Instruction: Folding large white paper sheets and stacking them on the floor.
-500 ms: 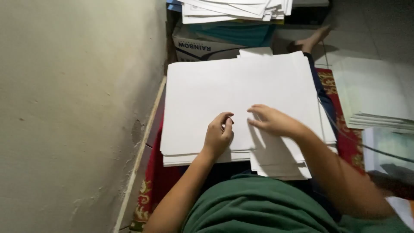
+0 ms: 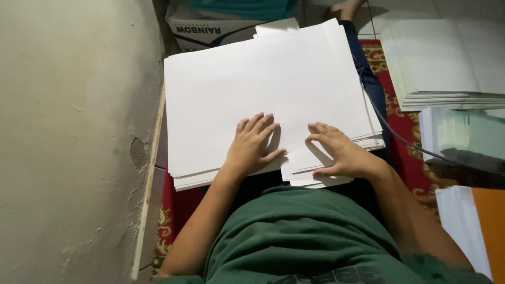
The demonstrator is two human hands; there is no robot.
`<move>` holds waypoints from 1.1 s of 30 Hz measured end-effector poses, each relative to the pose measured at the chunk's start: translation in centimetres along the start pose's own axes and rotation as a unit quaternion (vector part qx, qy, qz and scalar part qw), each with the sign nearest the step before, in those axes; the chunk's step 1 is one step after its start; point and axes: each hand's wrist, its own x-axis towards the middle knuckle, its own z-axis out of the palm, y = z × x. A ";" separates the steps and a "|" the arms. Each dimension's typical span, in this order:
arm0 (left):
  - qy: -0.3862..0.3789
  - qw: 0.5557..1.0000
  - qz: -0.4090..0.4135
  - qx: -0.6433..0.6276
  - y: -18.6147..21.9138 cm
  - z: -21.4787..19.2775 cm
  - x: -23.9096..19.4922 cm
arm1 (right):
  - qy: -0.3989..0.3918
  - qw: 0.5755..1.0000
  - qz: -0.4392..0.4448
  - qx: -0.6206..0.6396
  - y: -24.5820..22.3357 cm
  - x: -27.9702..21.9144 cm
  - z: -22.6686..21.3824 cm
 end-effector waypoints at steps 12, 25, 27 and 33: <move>-0.178 0.979 -0.095 -0.012 1.3 -1.3 1.4 | 0.002 1.000 0.024 -0.016 -0.9 0.4 -0.3; -0.175 0.974 -0.132 -0.045 2.1 -1.8 1.3 | 0.118 0.990 -0.011 -0.080 3.9 6.3 0.3; -0.162 0.979 -0.119 -0.040 2.2 -2.1 1.2 | 0.178 0.966 -0.040 -0.184 5.0 7.7 1.3; -0.138 0.984 -0.115 -0.007 2.0 -1.3 0.9 | 0.153 0.976 -0.027 -0.150 0.0 5.3 2.2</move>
